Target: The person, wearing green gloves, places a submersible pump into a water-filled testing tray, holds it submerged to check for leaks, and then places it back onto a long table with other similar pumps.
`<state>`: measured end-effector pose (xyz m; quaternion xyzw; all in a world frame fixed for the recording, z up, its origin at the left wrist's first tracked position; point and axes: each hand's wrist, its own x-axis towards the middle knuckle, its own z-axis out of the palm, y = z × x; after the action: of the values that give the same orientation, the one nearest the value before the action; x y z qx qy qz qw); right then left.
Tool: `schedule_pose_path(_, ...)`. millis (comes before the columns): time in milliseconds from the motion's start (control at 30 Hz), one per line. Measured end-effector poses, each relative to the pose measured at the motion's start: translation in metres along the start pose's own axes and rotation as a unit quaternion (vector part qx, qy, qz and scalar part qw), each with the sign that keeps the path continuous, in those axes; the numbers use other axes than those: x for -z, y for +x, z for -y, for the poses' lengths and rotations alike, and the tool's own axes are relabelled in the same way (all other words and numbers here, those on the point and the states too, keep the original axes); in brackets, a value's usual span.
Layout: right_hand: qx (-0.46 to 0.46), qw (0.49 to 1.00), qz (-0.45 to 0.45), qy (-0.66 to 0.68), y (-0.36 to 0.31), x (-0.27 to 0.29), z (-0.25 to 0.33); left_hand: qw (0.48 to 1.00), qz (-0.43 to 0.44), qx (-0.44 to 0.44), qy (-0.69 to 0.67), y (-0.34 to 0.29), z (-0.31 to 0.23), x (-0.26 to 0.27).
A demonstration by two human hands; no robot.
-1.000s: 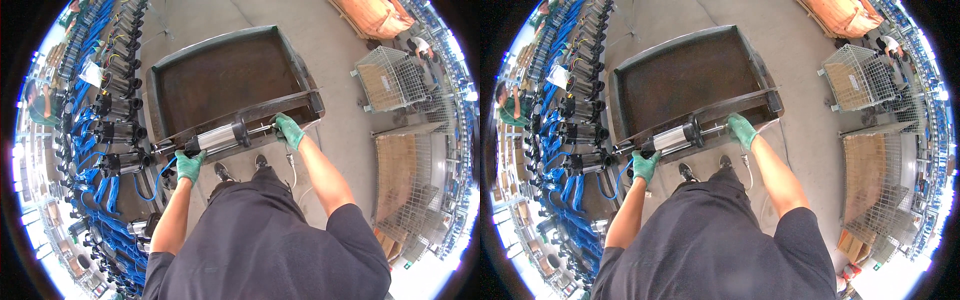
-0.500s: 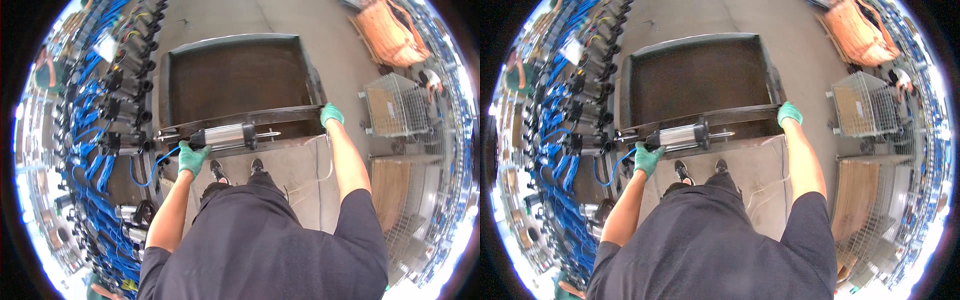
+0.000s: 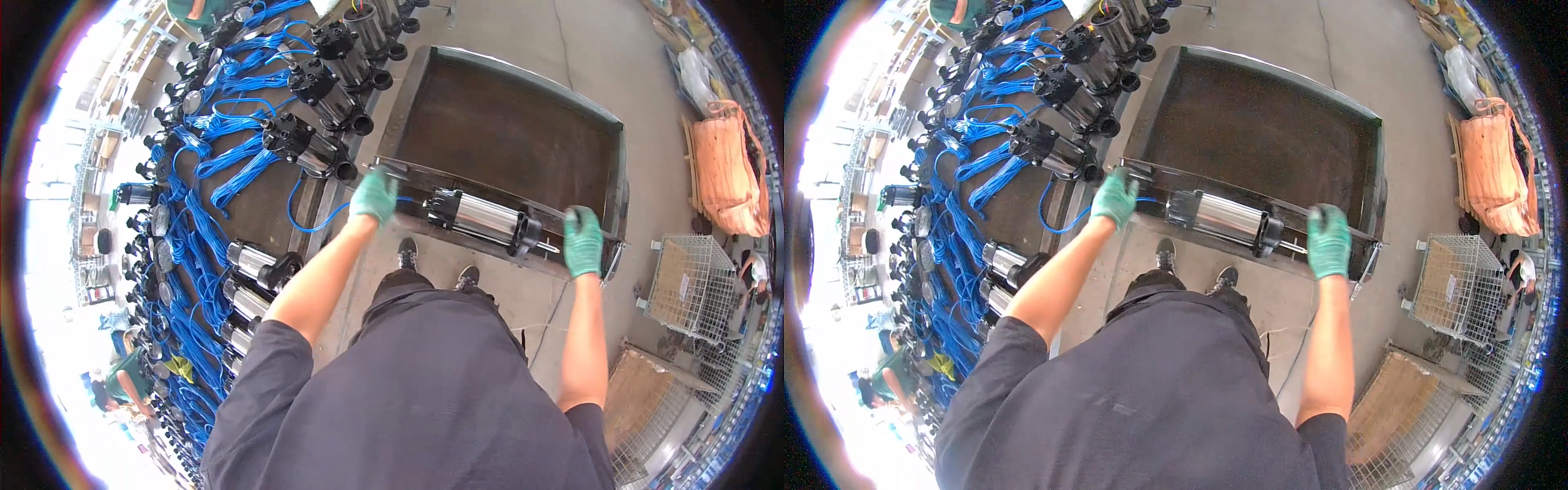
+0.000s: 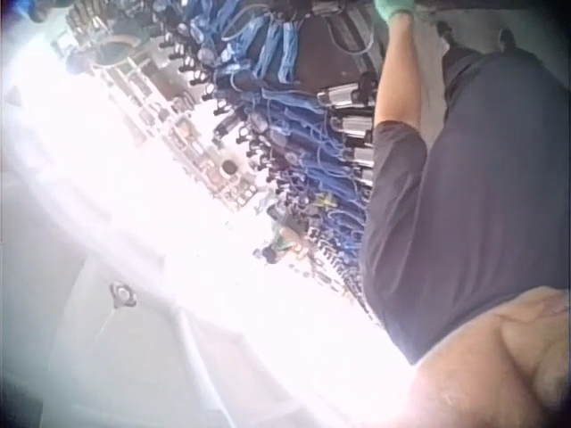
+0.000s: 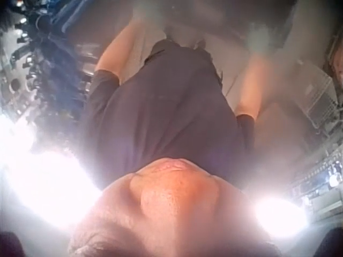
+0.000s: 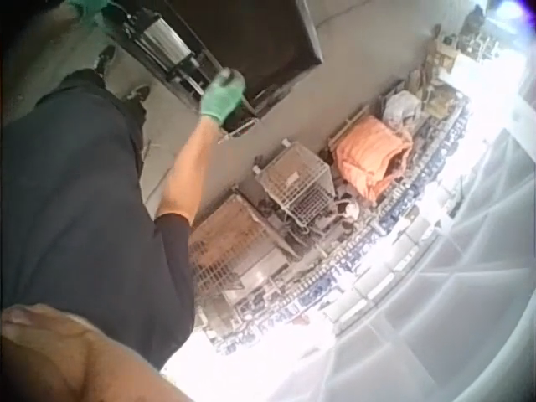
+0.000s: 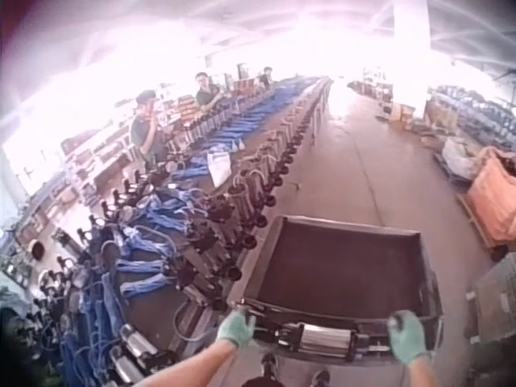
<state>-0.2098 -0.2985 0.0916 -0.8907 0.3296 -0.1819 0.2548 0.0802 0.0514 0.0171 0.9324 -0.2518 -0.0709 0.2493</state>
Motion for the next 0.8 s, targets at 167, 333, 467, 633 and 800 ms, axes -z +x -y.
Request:
schedule_pose_path(167, -0.03, 0.999, 0.032, 0.0, -0.003, -0.067, 0.085, 0.852, 0.102, 0.375, -0.352, 0.062, 0.05, 0.005)
schedule_pose_path(333, -0.028, 0.999, 0.007, -0.037, -0.003, -0.07, 0.085, 0.765, 0.132, 0.418, -0.471, 0.071, 0.054, 0.008)
schedule_pose_path(467, -0.032, 0.999, 0.002, -0.043, -0.003, -0.073, 0.086, 0.815, 0.106, 0.303, -0.483, 0.054, 0.051, 0.009)
schedule_pose_path(633, -0.049, 0.998, -0.009, -0.041, -0.004, -0.074, 0.084, 0.971, -0.031, -0.003, -0.235, 0.014, 0.039, 0.017)
schedule_pose_path(800, -0.047, 0.998, -0.007, -0.045, -0.003, -0.072, 0.087, 0.867, 0.106, 0.104, -0.475, -0.015, 0.032, 0.044)
